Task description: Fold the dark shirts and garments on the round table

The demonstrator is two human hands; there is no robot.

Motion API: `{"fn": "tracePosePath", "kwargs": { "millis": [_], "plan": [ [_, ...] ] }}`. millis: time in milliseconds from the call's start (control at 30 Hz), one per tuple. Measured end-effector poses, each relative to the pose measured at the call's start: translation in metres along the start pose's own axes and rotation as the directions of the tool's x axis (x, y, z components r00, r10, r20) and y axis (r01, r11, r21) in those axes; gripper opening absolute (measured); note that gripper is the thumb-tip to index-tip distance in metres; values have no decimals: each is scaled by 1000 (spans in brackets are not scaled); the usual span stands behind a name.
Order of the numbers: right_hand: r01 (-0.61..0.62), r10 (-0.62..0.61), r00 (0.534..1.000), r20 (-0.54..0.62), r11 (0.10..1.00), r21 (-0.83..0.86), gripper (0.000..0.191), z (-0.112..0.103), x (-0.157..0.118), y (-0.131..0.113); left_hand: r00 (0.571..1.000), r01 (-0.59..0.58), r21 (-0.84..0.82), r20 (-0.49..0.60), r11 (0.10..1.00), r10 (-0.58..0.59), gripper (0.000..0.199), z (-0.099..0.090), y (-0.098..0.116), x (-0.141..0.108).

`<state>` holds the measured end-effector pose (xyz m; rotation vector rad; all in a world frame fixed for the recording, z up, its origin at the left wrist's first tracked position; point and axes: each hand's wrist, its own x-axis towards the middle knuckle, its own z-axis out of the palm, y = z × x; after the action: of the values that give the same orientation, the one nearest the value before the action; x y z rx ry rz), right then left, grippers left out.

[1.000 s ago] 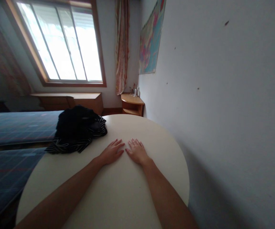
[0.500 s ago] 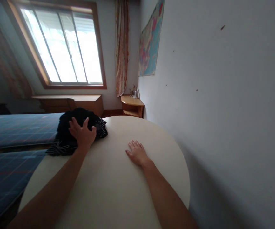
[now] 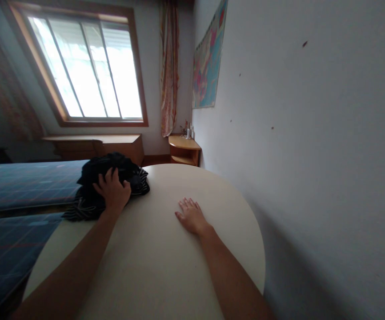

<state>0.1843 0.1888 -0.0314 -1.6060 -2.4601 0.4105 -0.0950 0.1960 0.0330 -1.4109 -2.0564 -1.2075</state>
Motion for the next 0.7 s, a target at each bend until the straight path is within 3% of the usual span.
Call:
{"fn": "tracePosePath", "kwargs": {
  "millis": [200,333,400,467,600,667,700],
  "plan": [
    [40,-36,997,-63,997,68,62,2,2,6,951,-293,-250,29,923,309,63,-4,35,-11],
    [103,-52,968,-247,975,197,55,-4,5,20,875,-345,-427,176,836,451,69,-5,56,-29],
    [144,-38,927,-372,954,262,53,-11,5,29,789,-334,-530,295,779,539,71,-8,65,-39],
    [213,-52,883,-466,930,300,52,-19,2,38,661,-317,-635,385,704,644,70,-16,73,-49],
    [370,-134,830,-541,859,354,43,-37,-9,48,408,-226,-804,434,550,803,63,-43,93,-63],
    [400,-134,840,-525,808,433,32,-44,-14,49,354,-147,-847,438,512,826,57,-54,101,-66],
    [403,-131,856,-500,776,486,32,-47,-17,49,369,-112,-855,437,506,820,53,-57,103,-65]
  ]
}}
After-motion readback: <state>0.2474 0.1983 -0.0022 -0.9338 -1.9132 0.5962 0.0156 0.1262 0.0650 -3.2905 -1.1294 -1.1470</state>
